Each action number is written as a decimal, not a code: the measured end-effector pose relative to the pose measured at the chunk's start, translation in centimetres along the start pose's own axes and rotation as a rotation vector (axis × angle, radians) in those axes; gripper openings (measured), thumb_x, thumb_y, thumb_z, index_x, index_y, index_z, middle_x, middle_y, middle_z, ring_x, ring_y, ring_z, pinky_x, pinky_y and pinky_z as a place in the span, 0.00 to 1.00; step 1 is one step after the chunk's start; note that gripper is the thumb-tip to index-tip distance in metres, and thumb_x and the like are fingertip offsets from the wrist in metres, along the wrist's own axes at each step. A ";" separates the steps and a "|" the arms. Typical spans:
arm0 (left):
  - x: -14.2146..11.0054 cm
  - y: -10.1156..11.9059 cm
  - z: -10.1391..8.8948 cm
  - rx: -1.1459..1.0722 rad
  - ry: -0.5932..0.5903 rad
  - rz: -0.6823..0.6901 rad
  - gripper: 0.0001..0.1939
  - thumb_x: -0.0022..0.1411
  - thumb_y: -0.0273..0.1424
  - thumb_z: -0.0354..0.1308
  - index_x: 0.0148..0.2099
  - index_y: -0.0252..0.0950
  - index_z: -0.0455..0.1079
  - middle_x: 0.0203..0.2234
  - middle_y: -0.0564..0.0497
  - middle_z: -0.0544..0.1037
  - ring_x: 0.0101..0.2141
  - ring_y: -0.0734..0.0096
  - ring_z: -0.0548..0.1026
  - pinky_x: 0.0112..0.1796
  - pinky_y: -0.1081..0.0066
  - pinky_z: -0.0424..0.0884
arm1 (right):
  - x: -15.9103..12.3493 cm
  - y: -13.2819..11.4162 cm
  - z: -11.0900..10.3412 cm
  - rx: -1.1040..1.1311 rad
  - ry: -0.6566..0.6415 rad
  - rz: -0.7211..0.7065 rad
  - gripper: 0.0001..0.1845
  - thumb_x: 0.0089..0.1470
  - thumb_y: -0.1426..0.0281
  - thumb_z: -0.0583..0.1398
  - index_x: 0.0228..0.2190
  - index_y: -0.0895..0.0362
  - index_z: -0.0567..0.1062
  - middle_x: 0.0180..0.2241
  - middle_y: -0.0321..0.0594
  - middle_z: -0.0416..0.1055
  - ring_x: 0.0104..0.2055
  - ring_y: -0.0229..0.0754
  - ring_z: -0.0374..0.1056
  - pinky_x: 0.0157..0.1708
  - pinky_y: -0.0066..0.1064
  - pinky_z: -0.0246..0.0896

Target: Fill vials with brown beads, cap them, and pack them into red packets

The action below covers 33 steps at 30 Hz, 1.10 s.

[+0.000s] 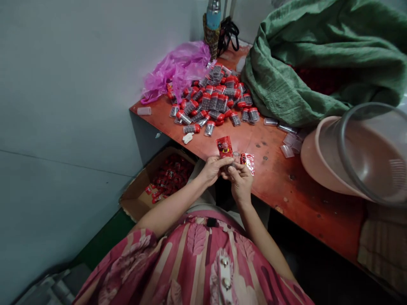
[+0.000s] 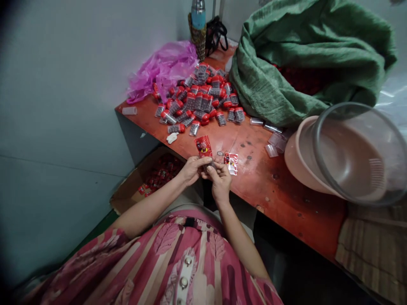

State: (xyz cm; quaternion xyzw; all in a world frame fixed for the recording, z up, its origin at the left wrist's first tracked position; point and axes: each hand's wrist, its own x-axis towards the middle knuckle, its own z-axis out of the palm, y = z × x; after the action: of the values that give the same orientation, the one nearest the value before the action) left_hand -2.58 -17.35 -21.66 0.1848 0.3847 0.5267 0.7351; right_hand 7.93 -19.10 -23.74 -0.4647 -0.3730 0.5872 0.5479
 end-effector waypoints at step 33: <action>-1.2 -2.0 0.4 -0.056 0.184 0.199 0.19 0.42 0.42 0.66 0.23 0.30 0.66 0.16 0.57 0.65 0.17 0.85 0.60 0.18 0.80 0.56 | -0.6 -0.2 0.8 0.115 0.039 0.127 0.14 0.42 0.65 0.65 0.29 0.58 0.69 0.23 0.31 0.71 0.20 0.31 0.68 0.21 0.23 0.69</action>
State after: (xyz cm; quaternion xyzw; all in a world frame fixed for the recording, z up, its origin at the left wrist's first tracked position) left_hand -1.17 -19.18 -22.30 0.1523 0.4157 0.6222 0.6457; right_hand 7.17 -19.64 -23.23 -0.4667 -0.2977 0.6319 0.5425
